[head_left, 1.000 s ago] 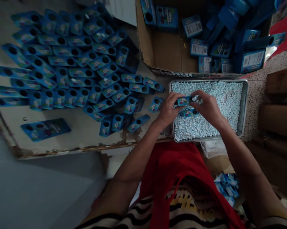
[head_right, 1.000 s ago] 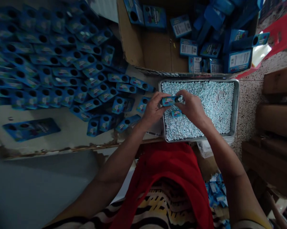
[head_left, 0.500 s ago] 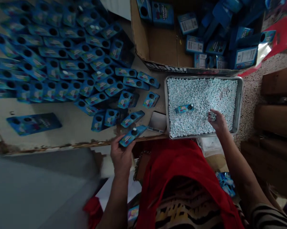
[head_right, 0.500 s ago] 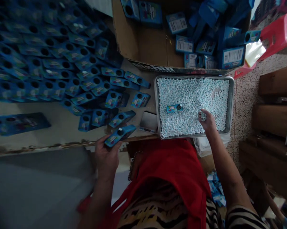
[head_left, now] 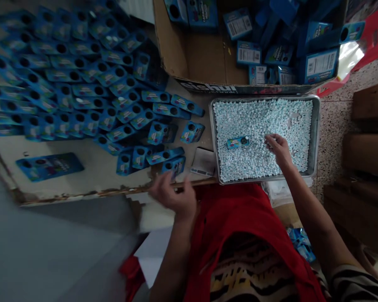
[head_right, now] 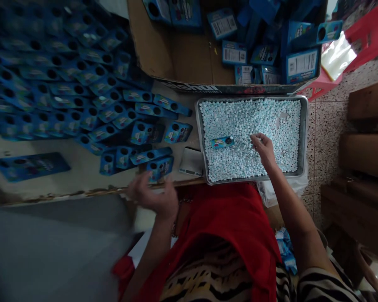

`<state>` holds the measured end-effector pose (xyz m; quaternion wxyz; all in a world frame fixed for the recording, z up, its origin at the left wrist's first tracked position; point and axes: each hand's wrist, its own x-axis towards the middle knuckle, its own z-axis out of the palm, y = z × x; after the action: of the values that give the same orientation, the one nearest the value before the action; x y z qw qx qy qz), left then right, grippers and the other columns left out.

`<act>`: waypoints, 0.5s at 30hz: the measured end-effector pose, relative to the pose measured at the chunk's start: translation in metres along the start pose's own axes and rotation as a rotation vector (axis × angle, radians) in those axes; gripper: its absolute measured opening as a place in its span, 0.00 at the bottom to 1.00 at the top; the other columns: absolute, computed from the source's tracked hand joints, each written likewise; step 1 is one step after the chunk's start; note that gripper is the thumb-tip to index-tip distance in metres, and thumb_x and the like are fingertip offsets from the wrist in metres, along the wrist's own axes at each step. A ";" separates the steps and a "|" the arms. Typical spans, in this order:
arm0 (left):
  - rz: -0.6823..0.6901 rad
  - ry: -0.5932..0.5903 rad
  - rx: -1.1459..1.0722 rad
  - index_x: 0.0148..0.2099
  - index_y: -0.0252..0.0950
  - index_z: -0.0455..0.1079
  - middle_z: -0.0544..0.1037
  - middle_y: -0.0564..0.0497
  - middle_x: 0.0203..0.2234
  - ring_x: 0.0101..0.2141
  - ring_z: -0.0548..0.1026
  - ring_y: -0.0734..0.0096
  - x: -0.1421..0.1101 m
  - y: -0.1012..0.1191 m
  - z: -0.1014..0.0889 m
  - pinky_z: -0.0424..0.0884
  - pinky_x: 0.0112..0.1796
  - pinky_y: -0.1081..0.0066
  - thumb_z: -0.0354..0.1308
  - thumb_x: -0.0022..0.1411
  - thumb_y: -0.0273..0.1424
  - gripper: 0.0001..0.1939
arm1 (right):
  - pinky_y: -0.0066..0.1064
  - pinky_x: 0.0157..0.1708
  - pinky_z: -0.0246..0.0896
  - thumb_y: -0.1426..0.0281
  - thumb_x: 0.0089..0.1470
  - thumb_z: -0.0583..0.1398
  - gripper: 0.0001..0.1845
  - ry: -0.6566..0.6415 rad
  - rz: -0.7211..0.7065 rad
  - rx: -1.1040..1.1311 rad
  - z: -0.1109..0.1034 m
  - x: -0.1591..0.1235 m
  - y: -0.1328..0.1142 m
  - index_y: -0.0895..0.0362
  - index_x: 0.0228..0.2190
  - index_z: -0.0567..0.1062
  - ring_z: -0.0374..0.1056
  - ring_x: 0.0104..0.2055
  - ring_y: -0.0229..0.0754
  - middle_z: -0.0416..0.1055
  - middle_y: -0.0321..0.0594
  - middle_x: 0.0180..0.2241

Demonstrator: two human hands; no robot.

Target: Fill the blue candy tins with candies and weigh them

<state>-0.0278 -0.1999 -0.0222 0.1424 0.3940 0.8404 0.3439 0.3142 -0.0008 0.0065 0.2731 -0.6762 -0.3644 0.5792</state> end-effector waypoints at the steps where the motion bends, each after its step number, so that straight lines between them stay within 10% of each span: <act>1: 0.169 -0.075 0.001 0.62 0.39 0.72 0.75 0.37 0.61 0.68 0.70 0.43 0.001 0.024 0.012 0.61 0.74 0.38 0.74 0.67 0.37 0.25 | 0.33 0.36 0.65 0.39 0.52 0.71 0.29 0.026 -0.063 -0.094 -0.002 0.000 0.001 0.52 0.34 0.79 0.68 0.33 0.41 0.77 0.37 0.31; 4: 0.510 -0.411 0.003 0.65 0.41 0.76 0.77 0.37 0.63 0.68 0.72 0.39 0.019 0.097 0.072 0.66 0.72 0.42 0.78 0.63 0.34 0.30 | 0.46 0.56 0.70 0.46 0.66 0.64 0.22 0.039 -0.329 -0.456 -0.007 0.001 0.005 0.51 0.37 0.83 0.75 0.47 0.52 0.83 0.46 0.41; 8: 0.546 -0.706 0.108 0.62 0.39 0.78 0.84 0.41 0.53 0.56 0.82 0.49 0.058 0.140 0.116 0.79 0.58 0.54 0.72 0.67 0.24 0.23 | 0.61 0.74 0.56 0.53 0.68 0.63 0.18 0.038 -0.528 -0.799 -0.027 0.007 0.023 0.50 0.46 0.87 0.68 0.69 0.64 0.80 0.55 0.61; 15: 0.477 -0.210 0.036 0.57 0.43 0.83 0.86 0.46 0.51 0.55 0.84 0.57 0.088 0.082 -0.012 0.79 0.61 0.58 0.66 0.67 0.22 0.19 | 0.65 0.71 0.60 0.47 0.68 0.61 0.33 0.177 -0.564 -0.974 -0.068 0.010 0.072 0.55 0.63 0.78 0.66 0.71 0.69 0.70 0.63 0.68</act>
<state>-0.0451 -0.1015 0.0461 0.1368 0.6170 0.7104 0.3097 0.3944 -0.0314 -0.0436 0.1035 -0.6466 -0.7315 0.1901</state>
